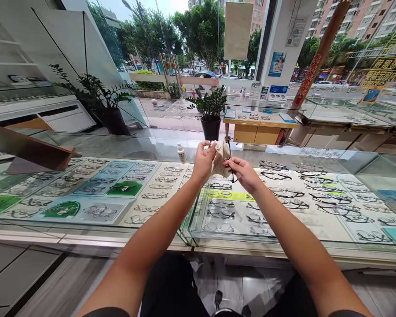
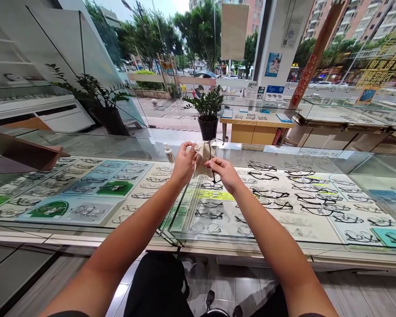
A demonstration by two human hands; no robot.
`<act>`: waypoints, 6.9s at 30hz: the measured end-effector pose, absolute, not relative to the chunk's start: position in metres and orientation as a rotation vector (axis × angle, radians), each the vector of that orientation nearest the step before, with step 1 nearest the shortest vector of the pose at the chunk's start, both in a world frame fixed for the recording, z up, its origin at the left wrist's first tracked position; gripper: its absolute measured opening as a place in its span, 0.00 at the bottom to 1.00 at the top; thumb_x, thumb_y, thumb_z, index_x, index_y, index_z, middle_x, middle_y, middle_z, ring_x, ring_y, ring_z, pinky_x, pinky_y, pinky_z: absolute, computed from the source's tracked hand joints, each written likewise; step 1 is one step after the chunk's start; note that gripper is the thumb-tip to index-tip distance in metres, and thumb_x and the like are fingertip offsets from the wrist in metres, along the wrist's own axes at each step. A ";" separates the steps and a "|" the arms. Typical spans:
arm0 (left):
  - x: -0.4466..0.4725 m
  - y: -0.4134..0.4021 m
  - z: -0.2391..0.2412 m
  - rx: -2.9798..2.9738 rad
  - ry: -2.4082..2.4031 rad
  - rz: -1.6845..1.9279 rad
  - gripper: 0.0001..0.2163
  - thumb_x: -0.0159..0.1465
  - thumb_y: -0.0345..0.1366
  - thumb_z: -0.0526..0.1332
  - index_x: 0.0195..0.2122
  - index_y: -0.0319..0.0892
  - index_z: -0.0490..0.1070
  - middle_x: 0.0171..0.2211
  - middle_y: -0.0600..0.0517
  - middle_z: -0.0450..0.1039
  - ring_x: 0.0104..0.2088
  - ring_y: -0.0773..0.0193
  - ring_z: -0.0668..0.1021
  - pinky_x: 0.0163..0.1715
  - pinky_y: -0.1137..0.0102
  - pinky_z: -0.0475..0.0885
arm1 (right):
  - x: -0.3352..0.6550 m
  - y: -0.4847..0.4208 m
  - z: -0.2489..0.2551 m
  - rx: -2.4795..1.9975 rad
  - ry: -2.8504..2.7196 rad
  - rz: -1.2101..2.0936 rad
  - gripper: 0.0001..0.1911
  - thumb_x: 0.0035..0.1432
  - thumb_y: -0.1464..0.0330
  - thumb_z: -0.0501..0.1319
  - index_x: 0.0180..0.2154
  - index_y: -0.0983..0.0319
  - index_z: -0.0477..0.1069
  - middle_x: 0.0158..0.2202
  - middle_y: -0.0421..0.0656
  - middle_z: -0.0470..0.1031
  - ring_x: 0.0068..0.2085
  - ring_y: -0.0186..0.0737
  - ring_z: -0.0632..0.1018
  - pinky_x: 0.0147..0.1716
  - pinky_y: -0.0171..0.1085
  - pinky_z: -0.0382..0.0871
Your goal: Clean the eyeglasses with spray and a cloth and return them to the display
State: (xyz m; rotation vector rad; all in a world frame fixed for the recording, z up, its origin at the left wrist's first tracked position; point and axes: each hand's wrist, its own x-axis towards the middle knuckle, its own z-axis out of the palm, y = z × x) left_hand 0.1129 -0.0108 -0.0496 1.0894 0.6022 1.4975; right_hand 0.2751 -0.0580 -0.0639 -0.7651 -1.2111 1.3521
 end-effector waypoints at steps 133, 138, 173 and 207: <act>0.099 -0.010 -0.055 1.873 0.689 1.122 0.31 0.66 0.69 0.62 0.36 0.40 0.77 0.29 0.52 0.74 0.31 0.63 0.74 0.33 0.69 0.70 | 0.261 -0.057 -0.068 -0.695 -1.002 1.124 0.23 0.48 0.47 0.81 0.38 0.56 0.85 0.41 0.43 0.88 0.46 0.47 0.84 0.53 0.45 0.79; 0.077 0.001 -0.050 1.924 0.849 1.214 0.30 0.69 0.69 0.59 0.31 0.43 0.70 0.28 0.52 0.70 0.28 0.63 0.70 0.29 0.67 0.66 | 0.292 -0.053 -0.057 -0.685 -0.985 1.044 0.22 0.50 0.47 0.79 0.38 0.55 0.84 0.50 0.43 0.88 0.51 0.46 0.84 0.53 0.44 0.79; 0.079 -0.008 -0.063 2.812 0.857 1.666 0.29 0.68 0.57 0.70 0.65 0.47 0.74 0.58 0.41 0.83 0.58 0.47 0.83 0.59 0.51 0.77 | 0.328 -0.065 -0.038 -1.061 -1.883 0.565 0.16 0.73 0.57 0.59 0.35 0.57 0.77 0.38 0.42 0.83 0.43 0.47 0.79 0.47 0.44 0.67; 0.092 -0.014 -0.059 1.981 1.008 1.951 0.32 0.64 0.59 0.73 0.63 0.48 0.74 0.56 0.41 0.81 0.56 0.51 0.83 0.51 0.57 0.81 | 0.321 -0.064 -0.044 -0.955 -1.456 0.403 0.29 0.61 0.50 0.75 0.58 0.51 0.72 0.60 0.48 0.80 0.59 0.54 0.80 0.60 0.55 0.74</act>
